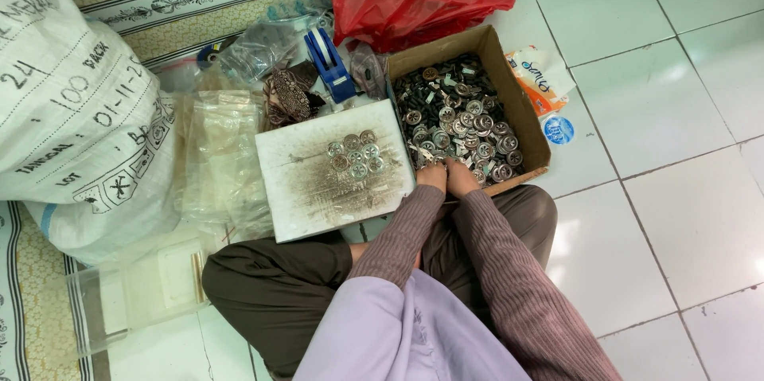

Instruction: The person sits on the floor and sorts metal buttons from a cardboard box onto a white board. They then place the sorted buttons into small plastic bags and seal them.

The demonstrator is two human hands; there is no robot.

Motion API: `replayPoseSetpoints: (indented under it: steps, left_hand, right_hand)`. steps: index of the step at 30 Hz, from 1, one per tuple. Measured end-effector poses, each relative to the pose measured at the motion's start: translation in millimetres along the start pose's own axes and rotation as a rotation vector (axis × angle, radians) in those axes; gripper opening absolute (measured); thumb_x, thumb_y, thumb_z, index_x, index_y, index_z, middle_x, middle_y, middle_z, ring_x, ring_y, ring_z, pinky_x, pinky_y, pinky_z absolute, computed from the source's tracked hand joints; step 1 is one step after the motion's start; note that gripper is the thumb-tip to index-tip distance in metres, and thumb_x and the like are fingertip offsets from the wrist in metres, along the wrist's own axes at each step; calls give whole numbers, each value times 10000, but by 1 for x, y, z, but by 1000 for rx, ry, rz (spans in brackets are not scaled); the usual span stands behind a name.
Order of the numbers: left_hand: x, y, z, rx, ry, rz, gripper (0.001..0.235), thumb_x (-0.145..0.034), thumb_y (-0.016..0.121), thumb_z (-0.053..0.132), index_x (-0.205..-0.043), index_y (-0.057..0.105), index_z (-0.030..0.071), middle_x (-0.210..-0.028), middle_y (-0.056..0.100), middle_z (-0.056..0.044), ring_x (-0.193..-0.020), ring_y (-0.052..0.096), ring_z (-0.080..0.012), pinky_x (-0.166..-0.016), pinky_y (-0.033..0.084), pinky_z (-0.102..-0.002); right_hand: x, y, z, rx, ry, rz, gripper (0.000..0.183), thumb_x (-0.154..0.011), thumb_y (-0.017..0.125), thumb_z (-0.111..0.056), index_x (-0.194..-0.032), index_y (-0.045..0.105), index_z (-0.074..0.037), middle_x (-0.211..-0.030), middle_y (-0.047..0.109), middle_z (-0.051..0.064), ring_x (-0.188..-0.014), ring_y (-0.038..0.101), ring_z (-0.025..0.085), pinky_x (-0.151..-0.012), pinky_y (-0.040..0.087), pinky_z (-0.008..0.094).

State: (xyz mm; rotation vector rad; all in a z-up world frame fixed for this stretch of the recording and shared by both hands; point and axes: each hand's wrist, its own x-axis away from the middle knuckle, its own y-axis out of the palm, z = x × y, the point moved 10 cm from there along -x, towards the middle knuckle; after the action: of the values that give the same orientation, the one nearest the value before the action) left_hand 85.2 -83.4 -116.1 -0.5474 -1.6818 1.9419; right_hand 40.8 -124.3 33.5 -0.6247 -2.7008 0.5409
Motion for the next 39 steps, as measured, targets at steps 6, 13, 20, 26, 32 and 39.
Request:
replayPoseSetpoints:
  steps: [6, 13, 20, 26, 32, 39]
  left_hand:
    - [18, -81, 2, -48, -55, 154, 69, -913, 619, 97, -961, 663, 73, -791, 691, -83, -647, 713, -206, -621, 572, -325]
    - [27, -165, -5, 356, -20, 3, 254, -978, 563, 32, -1226, 526, -14, -1066, 653, -186, -884, 738, -292, -744, 629, -367]
    - [25, -163, -10, 392, -67, 46, 242, -1084, 436, 154, -1295, 460, 38, -1099, 592, -143, -908, 736, -248, -736, 654, -312]
    - [25, -152, -15, 512, -85, 92, 254, -1092, 350, 126, -1302, 475, 55, -1131, 598, -151, -905, 736, -277, -708, 656, -325]
    - [29, -170, -19, 535, -6, 232, 137, -1031, 500, 87, -1128, 595, 64, -1132, 589, -128, -1053, 691, -311, -824, 622, -354]
    - [34, -170, -22, 654, -47, 184, 219, -1064, 519, 241, -1226, 600, 117, -1044, 597, -110, -1004, 691, -292, -846, 599, -365]
  right_hand:
    - [-8, -3, 0, -49, -20, 4, 262, -949, 710, -156, -1188, 720, -49, -1176, 671, 234, -1187, 613, 443, -986, 502, 575]
    - [-12, -15, 7, -98, -42, 4, 221, -925, 733, -110, -1134, 755, -44, -1125, 691, 233, -1149, 637, 444, -966, 515, 566]
    - [-13, -21, 21, -315, 42, 76, 287, -926, 789, -191, -1158, 733, -31, -1026, 737, 159, -976, 665, 230, -789, 556, 368]
    - [-14, -31, 35, -430, 105, 161, 319, -928, 790, -191, -1200, 711, -44, -1075, 705, 144, -998, 640, 222, -756, 563, 314]
    - [7, -28, -34, -296, 13, 53, 400, -964, 715, -129, -1354, 659, -61, -1362, 587, 269, -1344, 486, 469, -1042, 485, 580]
    - [-11, -17, 10, -322, -3, 24, 187, -972, 724, -141, -1145, 777, -95, -1006, 756, 148, -946, 695, 226, -778, 575, 369]
